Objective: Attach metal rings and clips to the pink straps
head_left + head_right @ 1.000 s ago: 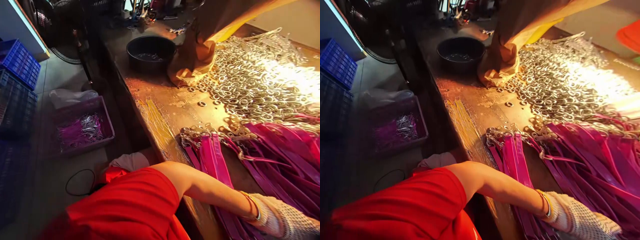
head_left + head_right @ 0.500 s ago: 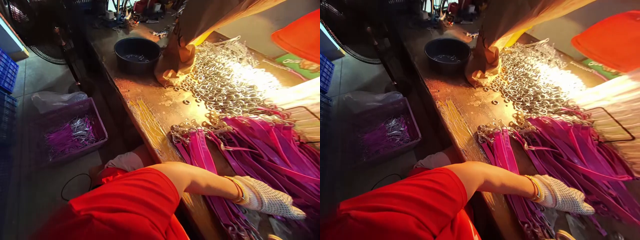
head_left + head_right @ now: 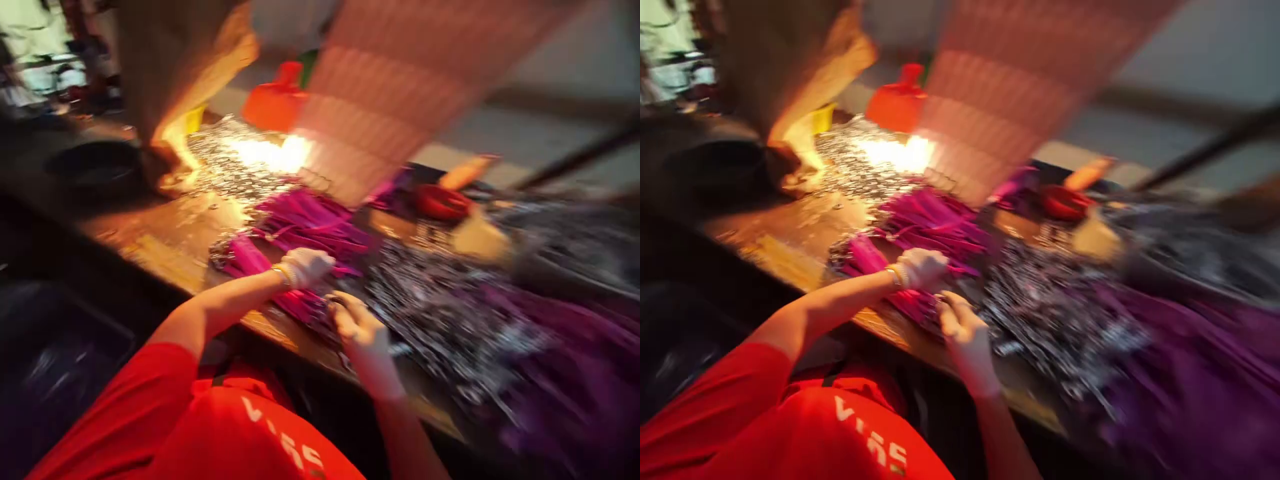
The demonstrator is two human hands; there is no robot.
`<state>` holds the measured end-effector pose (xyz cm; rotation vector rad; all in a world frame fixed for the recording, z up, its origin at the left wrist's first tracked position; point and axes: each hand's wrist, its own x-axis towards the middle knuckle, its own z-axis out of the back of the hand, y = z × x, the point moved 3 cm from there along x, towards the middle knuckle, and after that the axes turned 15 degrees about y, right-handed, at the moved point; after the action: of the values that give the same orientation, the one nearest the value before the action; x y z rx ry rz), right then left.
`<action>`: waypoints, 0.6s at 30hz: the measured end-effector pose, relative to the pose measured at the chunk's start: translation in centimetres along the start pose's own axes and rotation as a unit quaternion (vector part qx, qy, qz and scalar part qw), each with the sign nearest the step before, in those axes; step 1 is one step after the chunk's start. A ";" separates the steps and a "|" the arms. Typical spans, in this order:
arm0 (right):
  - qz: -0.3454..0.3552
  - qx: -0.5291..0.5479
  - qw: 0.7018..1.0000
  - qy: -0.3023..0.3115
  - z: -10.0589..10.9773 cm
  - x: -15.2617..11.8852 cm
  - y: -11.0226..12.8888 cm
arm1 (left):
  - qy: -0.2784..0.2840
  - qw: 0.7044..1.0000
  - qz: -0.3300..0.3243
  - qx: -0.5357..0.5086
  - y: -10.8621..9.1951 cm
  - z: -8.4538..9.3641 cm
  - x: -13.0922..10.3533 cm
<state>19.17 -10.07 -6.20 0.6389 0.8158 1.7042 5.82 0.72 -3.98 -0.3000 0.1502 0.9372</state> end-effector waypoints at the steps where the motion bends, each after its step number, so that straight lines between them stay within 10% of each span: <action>1: 0.007 0.023 1.000 -0.004 0.1 0.4 0.8 | -0.011 1.000 0.006 0.011 0.6 0.1 0.4; 9: 0.044 0.115 0.992 -0.032 1.3 0.2 -0.7 | -0.053 0.996 0.041 0.063 4.1 0.2 1.6; 18: 0.046 0.096 0.989 -0.102 3.1 -2.1 -0.9 | -0.020 0.995 0.083 0.048 0.7 -0.4 5.6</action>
<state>22.60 -11.31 -5.00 0.9799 0.8199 1.6224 8.55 5.28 -5.92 -0.1822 0.1842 1.0964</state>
